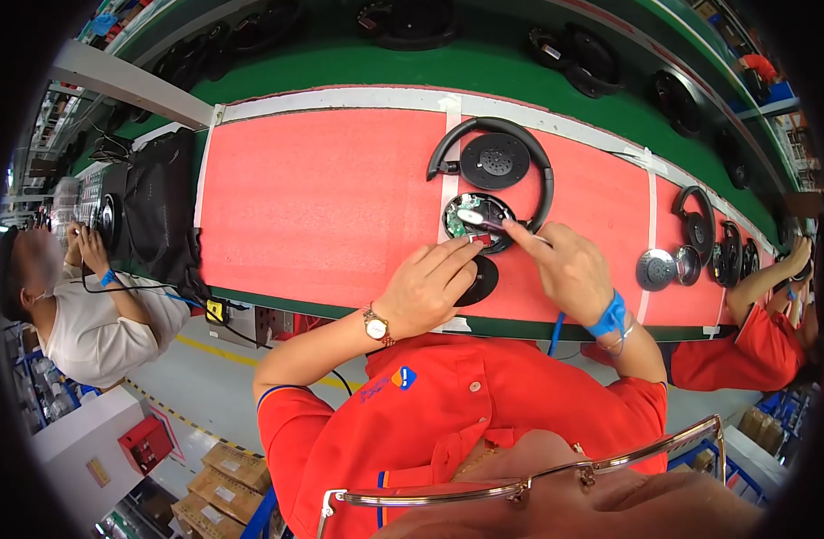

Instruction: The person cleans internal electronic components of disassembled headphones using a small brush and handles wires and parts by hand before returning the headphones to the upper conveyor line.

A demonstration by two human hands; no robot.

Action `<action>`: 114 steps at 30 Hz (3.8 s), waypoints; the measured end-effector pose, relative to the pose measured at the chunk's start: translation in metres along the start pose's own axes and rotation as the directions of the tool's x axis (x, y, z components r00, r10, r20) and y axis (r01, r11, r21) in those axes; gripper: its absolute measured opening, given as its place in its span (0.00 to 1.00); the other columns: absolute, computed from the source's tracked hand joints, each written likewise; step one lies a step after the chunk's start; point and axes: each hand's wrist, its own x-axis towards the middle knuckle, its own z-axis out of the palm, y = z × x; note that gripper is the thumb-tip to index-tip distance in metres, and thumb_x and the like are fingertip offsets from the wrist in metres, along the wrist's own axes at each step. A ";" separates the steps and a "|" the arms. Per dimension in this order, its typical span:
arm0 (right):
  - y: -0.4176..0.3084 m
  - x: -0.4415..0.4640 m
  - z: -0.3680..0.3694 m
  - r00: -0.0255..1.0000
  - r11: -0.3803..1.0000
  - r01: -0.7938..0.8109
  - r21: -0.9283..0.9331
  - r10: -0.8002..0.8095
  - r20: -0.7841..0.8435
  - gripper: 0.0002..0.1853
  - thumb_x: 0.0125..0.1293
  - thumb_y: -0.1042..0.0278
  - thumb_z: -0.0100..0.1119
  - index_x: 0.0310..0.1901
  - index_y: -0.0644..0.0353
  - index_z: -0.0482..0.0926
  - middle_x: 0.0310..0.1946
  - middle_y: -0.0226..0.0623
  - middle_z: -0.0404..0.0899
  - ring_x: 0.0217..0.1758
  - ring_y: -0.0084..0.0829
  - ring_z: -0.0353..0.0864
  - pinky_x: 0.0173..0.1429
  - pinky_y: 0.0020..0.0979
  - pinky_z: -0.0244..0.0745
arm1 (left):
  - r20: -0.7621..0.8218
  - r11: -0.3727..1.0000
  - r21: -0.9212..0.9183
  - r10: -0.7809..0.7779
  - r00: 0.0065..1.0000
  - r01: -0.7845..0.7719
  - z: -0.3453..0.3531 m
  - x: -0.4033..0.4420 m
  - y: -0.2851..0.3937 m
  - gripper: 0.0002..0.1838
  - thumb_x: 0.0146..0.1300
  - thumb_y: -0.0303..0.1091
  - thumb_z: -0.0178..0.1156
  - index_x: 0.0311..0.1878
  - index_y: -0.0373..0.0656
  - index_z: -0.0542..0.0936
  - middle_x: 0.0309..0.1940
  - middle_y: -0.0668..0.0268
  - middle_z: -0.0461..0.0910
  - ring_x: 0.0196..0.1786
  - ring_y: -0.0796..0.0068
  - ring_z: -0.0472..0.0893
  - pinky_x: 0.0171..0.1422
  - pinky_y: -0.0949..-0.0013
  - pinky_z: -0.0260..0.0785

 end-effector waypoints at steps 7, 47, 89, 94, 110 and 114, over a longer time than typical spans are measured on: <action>-0.009 -0.002 0.005 0.993 0.989 -0.110 -0.099 0.112 0.022 0.31 0.54 0.81 0.53 0.62 0.46 0.74 0.25 0.39 0.70 0.24 0.40 0.75 0.27 0.39 0.72 | 0.025 0.999 -0.039 -0.015 1.000 0.016 0.001 -0.002 -0.003 0.19 0.40 0.23 0.59 0.41 0.36 0.77 0.56 0.56 0.76 0.57 0.62 0.76 0.49 0.64 0.68; 0.056 0.019 -0.004 0.939 0.962 -0.184 0.203 0.232 -0.252 0.18 0.66 0.69 0.59 0.57 0.61 0.75 0.32 0.39 0.74 0.27 0.30 0.73 0.34 0.27 0.69 | 0.055 0.983 0.146 0.102 0.993 -0.109 0.007 -0.006 -0.002 0.09 0.56 0.28 0.56 0.41 0.38 0.77 0.53 0.54 0.79 0.54 0.63 0.79 0.44 0.67 0.69; 0.103 0.060 0.014 0.812 0.224 -0.532 0.817 0.408 0.417 0.29 0.61 0.68 0.66 0.62 0.66 0.68 0.30 0.18 0.68 0.23 0.09 0.57 0.24 0.15 0.46 | -0.008 0.998 0.022 0.058 0.998 -0.058 0.010 -0.002 -0.007 0.02 0.55 0.26 0.60 0.31 0.39 0.78 0.50 0.56 0.81 0.53 0.63 0.80 0.40 0.71 0.75; 0.103 0.060 0.013 0.815 0.228 -0.534 0.814 0.397 0.423 0.29 0.61 0.67 0.67 0.62 0.66 0.68 0.29 0.18 0.67 0.23 0.08 0.57 0.24 0.16 0.46 | -0.014 0.998 0.025 0.055 0.998 -0.054 0.011 -0.002 -0.007 0.02 0.55 0.26 0.60 0.32 0.39 0.78 0.50 0.56 0.81 0.53 0.63 0.80 0.40 0.71 0.74; 0.110 0.058 0.011 0.812 0.212 -0.553 0.806 0.353 0.464 0.28 0.61 0.69 0.64 0.61 0.66 0.68 0.27 0.18 0.65 0.21 0.09 0.55 0.22 0.16 0.44 | -0.028 0.998 0.007 0.069 0.997 -0.069 0.011 -0.004 -0.008 0.02 0.54 0.27 0.60 0.31 0.40 0.77 0.50 0.56 0.81 0.52 0.63 0.80 0.39 0.71 0.73; 0.113 0.058 0.012 0.814 0.197 -0.551 0.811 0.340 0.470 0.27 0.61 0.72 0.62 0.61 0.67 0.67 0.29 0.20 0.67 0.21 0.09 0.56 0.22 0.15 0.45 | -0.036 0.998 0.006 0.067 0.997 -0.067 0.012 -0.004 -0.008 0.02 0.54 0.27 0.60 0.30 0.41 0.77 0.50 0.56 0.81 0.52 0.62 0.80 0.39 0.70 0.73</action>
